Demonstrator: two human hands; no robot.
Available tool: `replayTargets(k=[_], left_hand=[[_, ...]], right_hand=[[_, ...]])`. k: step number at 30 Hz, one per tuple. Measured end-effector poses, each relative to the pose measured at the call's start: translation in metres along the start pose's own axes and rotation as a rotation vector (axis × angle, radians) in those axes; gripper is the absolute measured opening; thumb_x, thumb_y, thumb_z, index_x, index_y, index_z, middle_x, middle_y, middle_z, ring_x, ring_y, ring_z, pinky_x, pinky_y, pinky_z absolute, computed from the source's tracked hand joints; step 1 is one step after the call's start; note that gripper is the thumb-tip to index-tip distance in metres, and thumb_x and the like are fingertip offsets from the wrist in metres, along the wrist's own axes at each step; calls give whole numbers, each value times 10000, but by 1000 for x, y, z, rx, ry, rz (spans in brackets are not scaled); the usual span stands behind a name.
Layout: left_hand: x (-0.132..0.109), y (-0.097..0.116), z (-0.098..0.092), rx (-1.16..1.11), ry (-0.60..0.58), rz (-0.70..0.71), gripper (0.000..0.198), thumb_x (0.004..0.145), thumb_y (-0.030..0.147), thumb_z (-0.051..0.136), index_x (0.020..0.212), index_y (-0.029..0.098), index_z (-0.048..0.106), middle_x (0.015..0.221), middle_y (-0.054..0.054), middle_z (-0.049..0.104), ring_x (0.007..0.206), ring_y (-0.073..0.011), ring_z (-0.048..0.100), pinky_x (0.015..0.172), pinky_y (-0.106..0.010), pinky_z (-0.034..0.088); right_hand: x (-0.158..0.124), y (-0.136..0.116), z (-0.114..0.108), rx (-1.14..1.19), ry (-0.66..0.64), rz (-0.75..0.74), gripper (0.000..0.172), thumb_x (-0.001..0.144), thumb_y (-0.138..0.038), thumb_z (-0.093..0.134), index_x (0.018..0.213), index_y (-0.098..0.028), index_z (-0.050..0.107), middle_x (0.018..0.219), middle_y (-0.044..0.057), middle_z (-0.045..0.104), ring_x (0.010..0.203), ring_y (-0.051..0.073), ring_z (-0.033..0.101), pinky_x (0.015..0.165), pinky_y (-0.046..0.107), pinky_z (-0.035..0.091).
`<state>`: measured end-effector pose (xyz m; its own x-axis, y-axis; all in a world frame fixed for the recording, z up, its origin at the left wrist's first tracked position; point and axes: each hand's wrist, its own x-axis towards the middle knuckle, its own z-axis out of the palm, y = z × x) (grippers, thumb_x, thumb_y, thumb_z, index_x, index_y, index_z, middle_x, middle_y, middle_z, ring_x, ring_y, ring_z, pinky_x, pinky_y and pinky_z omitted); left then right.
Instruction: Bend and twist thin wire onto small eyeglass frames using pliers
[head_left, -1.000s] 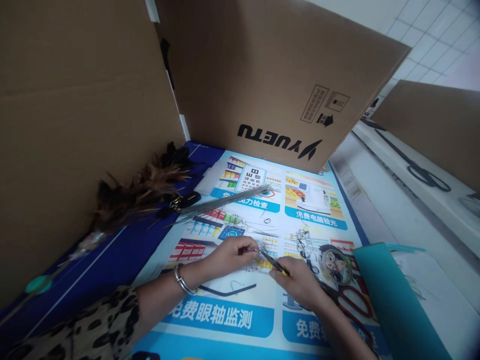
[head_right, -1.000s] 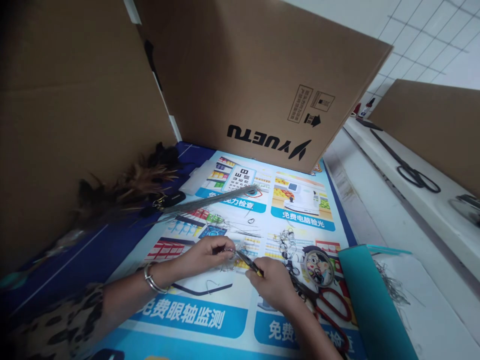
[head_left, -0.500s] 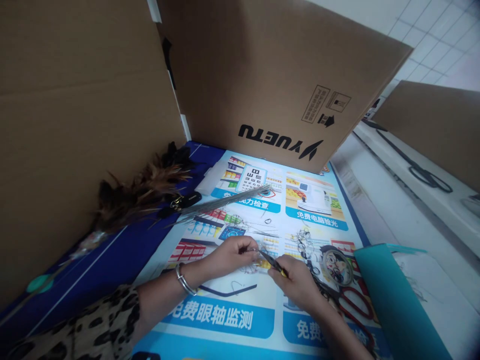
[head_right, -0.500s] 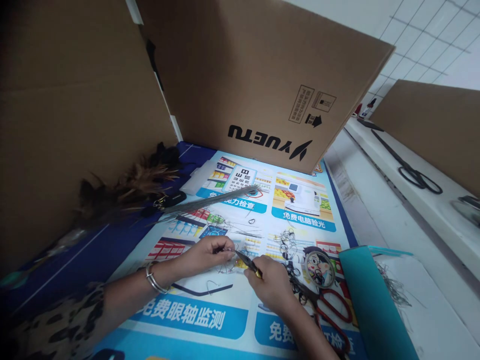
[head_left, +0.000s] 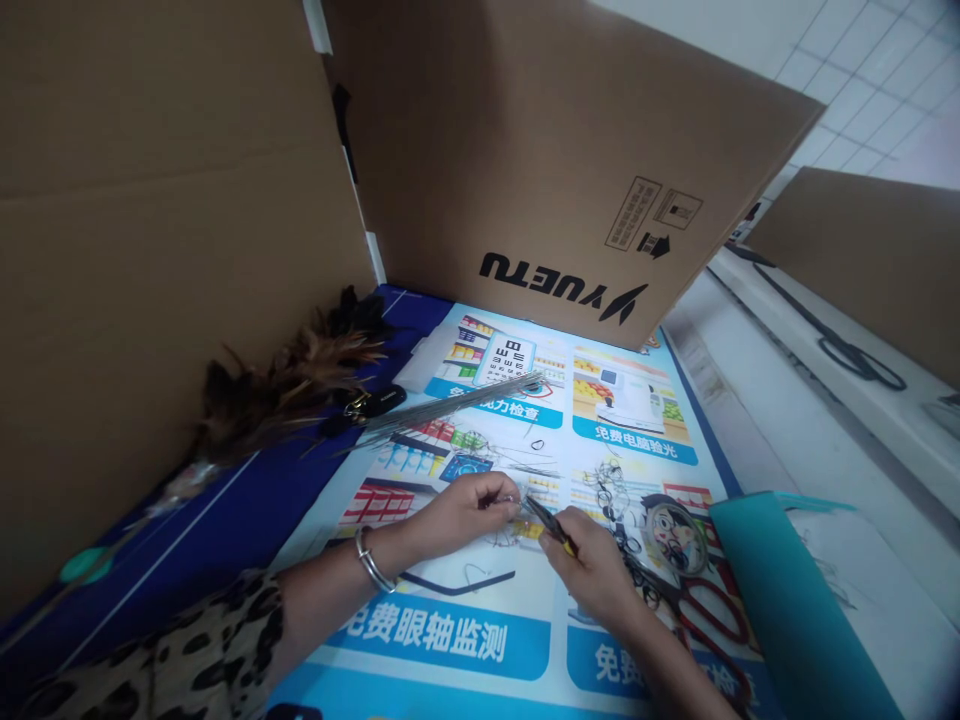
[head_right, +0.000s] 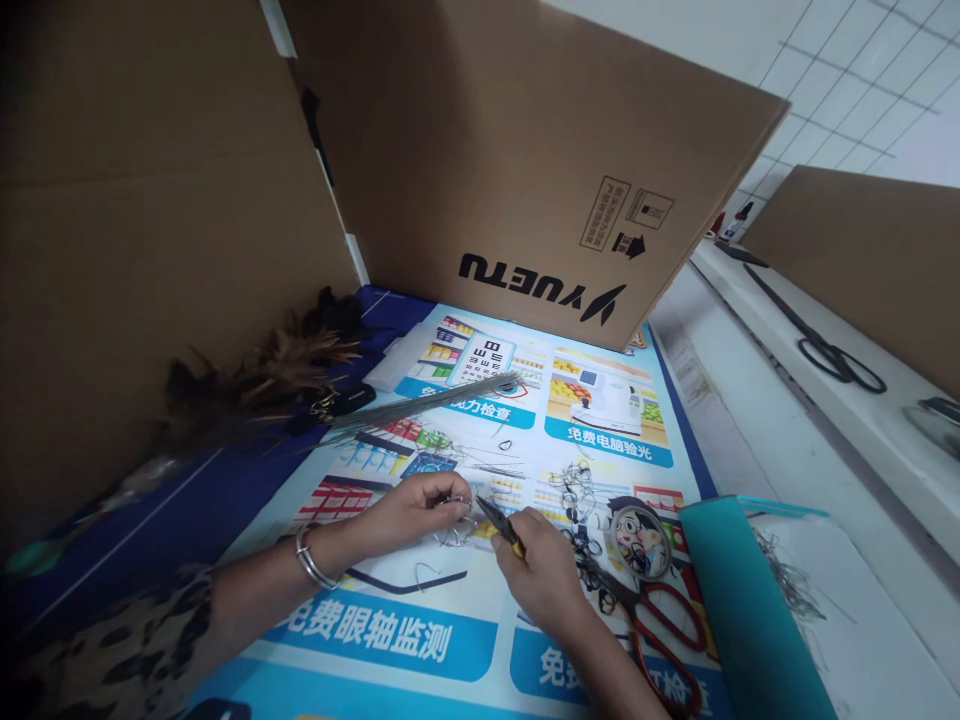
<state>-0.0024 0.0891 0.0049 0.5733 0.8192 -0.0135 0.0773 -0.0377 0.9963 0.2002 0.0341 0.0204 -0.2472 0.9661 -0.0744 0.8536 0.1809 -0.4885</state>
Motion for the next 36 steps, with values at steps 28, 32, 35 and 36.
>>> replayTargets(k=[28, 32, 35, 36], left_hand=[[-1, 3, 0, 36, -25, 1, 137, 779, 245, 518, 752, 119, 563, 632, 28, 470, 578, -83, 403, 536, -184, 335], [-1, 5, 0, 69, -26, 13, 132, 777, 237, 513, 736, 122, 563, 630, 30, 471, 578, -83, 407, 533, -181, 332], [-1, 5, -1, 109, -11, 24, 133, 773, 241, 516, 730, 125, 565, 637, 24, 486, 589, -89, 422, 544, -183, 344], [-1, 4, -1, 119, -10, 28, 133, 773, 240, 516, 729, 125, 566, 639, 23, 490, 592, -90, 426, 547, -184, 348]], right_hand=[[-2, -3, 0, -59, -15, -55, 126, 839, -259, 414, 746, -188, 462, 772, 23, 507, 725, 141, 474, 608, 220, 330], [-2, -3, -1, -86, -33, -72, 139, 851, -260, 392, 767, -186, 475, 780, 26, 514, 723, 139, 479, 605, 217, 328], [-2, -4, -1, -106, -35, -80, 151, 860, -262, 375, 773, -186, 472, 784, 28, 516, 710, 136, 479, 589, 215, 320], [-2, -4, -1, -113, -35, -82, 153, 862, -263, 371, 773, -185, 469, 785, 29, 516, 706, 136, 478, 583, 214, 316]])
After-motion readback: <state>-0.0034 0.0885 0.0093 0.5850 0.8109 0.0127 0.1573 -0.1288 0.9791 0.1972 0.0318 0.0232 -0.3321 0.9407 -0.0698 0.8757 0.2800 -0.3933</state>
